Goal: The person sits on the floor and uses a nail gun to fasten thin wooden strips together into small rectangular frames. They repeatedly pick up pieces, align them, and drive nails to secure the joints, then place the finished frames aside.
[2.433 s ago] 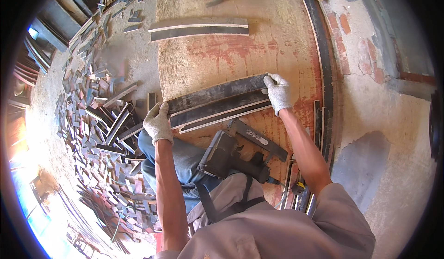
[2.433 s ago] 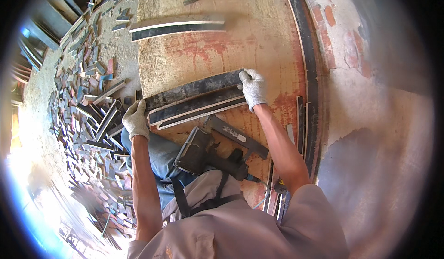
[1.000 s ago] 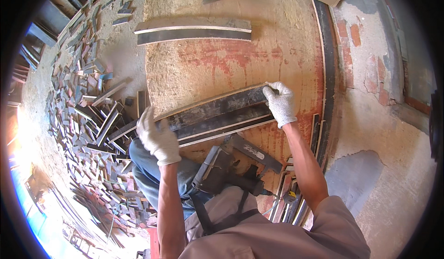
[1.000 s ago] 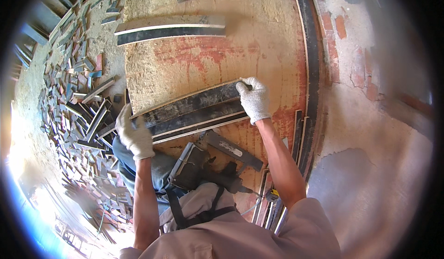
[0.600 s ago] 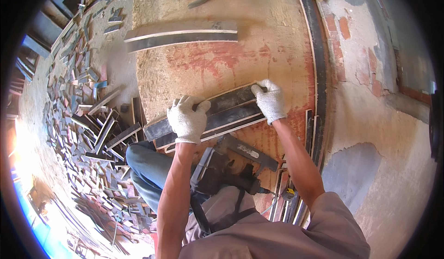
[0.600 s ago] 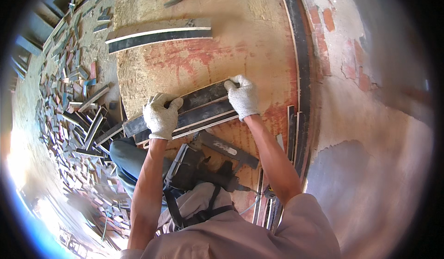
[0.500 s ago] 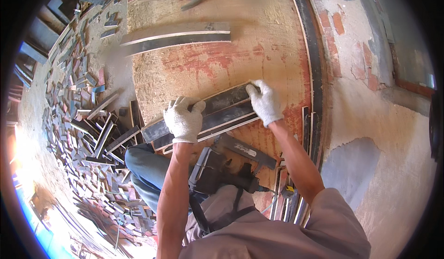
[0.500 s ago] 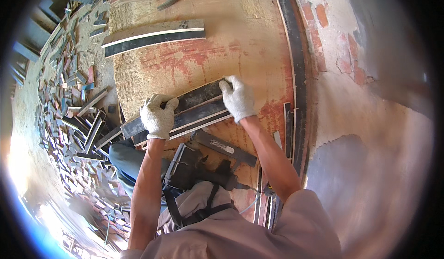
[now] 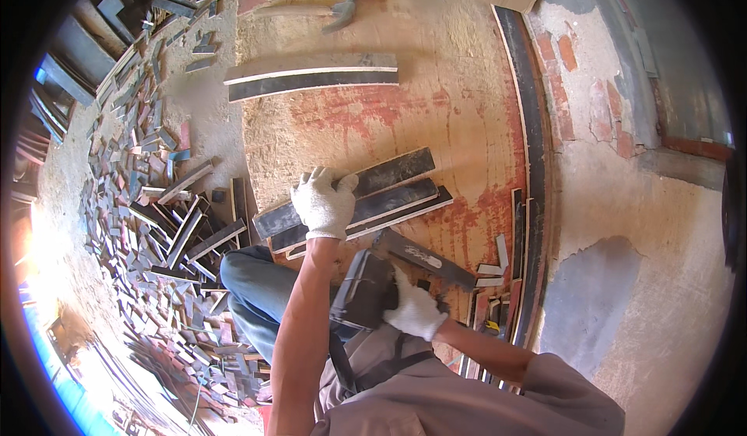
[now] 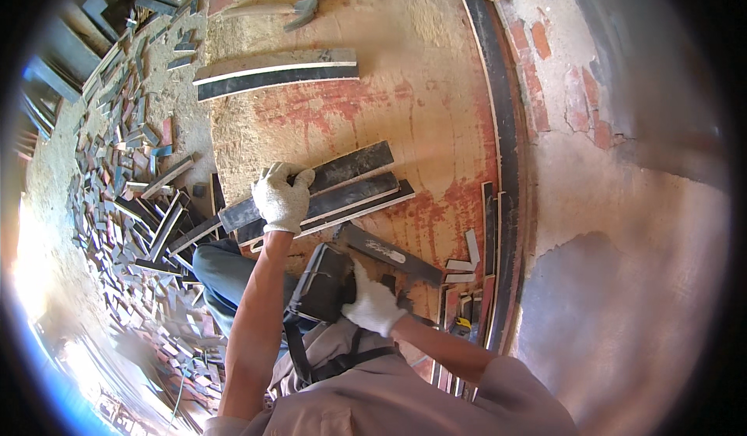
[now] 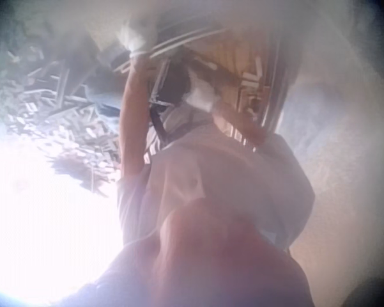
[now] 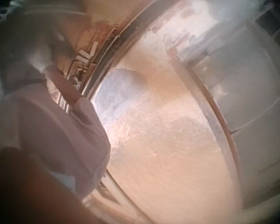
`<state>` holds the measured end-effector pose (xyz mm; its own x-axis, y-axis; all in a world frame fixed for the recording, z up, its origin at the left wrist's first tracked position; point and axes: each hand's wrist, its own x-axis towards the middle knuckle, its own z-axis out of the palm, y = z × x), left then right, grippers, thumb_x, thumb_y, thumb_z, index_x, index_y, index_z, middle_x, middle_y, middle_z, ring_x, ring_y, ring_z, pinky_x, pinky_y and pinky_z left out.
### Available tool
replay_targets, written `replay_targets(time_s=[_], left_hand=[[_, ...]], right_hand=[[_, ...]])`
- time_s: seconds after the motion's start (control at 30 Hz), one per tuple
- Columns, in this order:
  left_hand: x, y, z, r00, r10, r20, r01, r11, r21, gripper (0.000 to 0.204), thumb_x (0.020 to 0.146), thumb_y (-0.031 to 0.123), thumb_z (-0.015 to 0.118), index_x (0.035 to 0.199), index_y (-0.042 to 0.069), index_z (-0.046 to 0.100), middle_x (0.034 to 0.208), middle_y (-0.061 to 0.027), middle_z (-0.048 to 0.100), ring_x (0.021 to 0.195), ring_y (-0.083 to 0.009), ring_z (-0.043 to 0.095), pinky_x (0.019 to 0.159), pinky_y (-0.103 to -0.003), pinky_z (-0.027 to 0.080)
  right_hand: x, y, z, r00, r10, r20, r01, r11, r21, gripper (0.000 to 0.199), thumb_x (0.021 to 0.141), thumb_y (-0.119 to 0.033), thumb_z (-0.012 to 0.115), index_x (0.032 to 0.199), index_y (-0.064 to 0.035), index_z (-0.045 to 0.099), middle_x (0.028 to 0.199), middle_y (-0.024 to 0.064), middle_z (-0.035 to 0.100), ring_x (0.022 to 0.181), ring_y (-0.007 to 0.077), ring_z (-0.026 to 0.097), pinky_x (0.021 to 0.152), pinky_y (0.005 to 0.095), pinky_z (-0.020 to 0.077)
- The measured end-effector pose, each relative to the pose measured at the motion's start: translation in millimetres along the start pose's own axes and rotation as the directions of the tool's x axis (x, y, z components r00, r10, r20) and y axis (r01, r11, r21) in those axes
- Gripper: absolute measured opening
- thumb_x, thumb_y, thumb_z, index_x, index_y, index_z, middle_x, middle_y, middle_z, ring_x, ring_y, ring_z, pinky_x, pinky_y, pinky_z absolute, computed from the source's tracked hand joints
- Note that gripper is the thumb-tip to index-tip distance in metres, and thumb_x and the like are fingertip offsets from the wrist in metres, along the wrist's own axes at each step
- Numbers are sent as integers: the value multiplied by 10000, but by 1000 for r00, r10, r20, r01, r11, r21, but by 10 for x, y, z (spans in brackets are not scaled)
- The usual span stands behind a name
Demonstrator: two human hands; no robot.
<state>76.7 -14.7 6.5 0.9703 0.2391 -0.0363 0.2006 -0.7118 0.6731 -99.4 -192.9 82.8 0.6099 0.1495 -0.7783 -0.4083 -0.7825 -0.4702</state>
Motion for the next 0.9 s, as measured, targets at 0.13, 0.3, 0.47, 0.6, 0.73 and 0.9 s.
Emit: replay_targets(time_s=[0.13,0.3,0.47,0.6,0.73,0.9], left_hand=[[-1,12,4,999,-33,21,32,999,38,128,760,297,805,758,174,770,798,-29,721,896,-281,653,883,-438,449],[-17,16,19,1000,10,-9,-9,999,53,132,767,260,829,773,139,777,778,-68,725,812,-291,671,810,-429,506],[-24,13,6,1000,-3,-7,3,999,47,138,775,279,818,769,152,766,767,-47,718,834,-283,663,834,-439,485],[-25,40,1,1000,1,-6,-1,998,58,147,777,286,811,750,155,749,752,-34,704,838,-277,651,836,-439,460],[-32,9,16,999,24,-25,-23,999,46,145,773,286,807,742,159,743,745,-32,697,824,-274,648,823,-438,454],[-35,1,21,999,35,-25,-34,998,56,136,767,279,807,747,160,746,747,-33,700,823,-270,651,827,-438,457]], right_hand=[[-281,115,-739,967,-255,6,253,961,110,919,782,-262,832,1530,-14,359,1127,239,708,1058,381,708,913,450,566],[-577,104,-1581,994,80,-72,-43,908,416,229,946,-239,739,1046,-49,659,871,56,685,831,173,670,815,349,539],[-92,-120,-2055,980,152,-127,-52,816,575,283,954,-198,660,708,-82,581,640,39,575,568,170,578,601,329,487],[134,-103,-2143,984,141,-105,-37,750,661,227,914,-172,705,730,-63,627,612,41,567,489,180,559,518,337,473],[235,-49,-2141,986,146,-76,-60,747,662,166,898,-161,729,791,-45,676,613,35,574,470,175,550,494,331,473],[246,-62,-2131,984,165,-64,-79,734,675,110,902,-142,723,899,-33,704,622,33,580,471,164,548,472,323,468]])
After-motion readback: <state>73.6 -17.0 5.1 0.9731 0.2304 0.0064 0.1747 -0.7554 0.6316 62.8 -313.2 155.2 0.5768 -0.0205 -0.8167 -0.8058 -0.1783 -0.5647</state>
